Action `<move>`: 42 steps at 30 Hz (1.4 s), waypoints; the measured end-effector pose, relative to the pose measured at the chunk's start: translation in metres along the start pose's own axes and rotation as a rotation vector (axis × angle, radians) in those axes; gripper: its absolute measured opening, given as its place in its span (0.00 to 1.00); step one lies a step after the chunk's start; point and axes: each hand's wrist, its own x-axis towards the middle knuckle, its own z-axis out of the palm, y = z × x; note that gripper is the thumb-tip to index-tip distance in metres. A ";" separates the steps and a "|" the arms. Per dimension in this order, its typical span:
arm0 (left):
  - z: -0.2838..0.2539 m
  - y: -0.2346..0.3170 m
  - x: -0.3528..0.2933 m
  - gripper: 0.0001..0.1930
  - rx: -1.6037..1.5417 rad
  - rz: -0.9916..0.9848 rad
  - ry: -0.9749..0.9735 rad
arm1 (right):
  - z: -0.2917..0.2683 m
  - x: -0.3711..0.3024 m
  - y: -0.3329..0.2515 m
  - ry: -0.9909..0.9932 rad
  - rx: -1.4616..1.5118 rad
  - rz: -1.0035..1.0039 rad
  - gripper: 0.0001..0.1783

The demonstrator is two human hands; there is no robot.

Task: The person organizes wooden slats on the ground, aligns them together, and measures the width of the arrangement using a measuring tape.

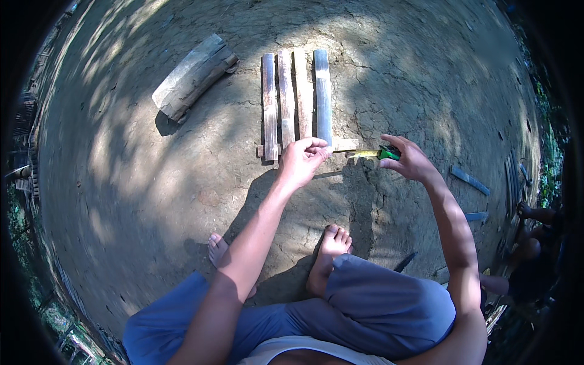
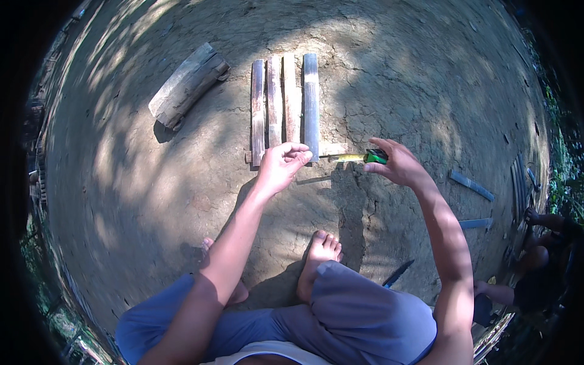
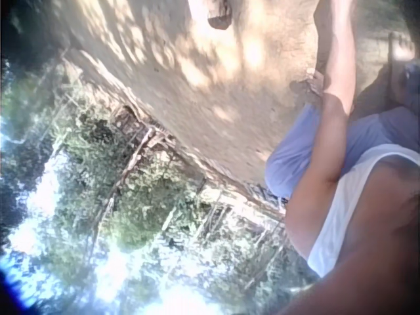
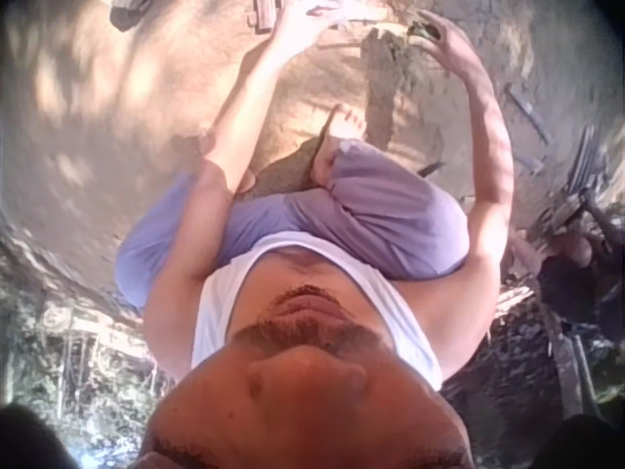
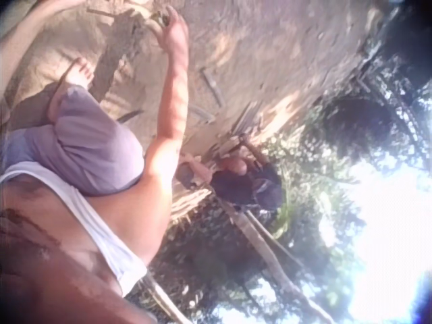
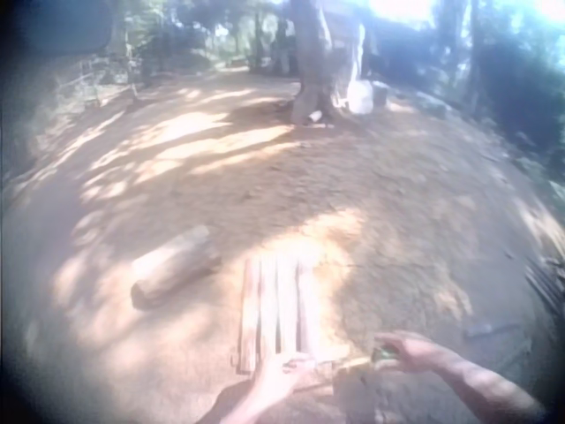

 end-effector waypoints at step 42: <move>0.021 -0.022 0.089 0.23 0.756 -0.106 0.225 | 0.088 0.166 -0.036 -0.061 0.877 0.458 0.07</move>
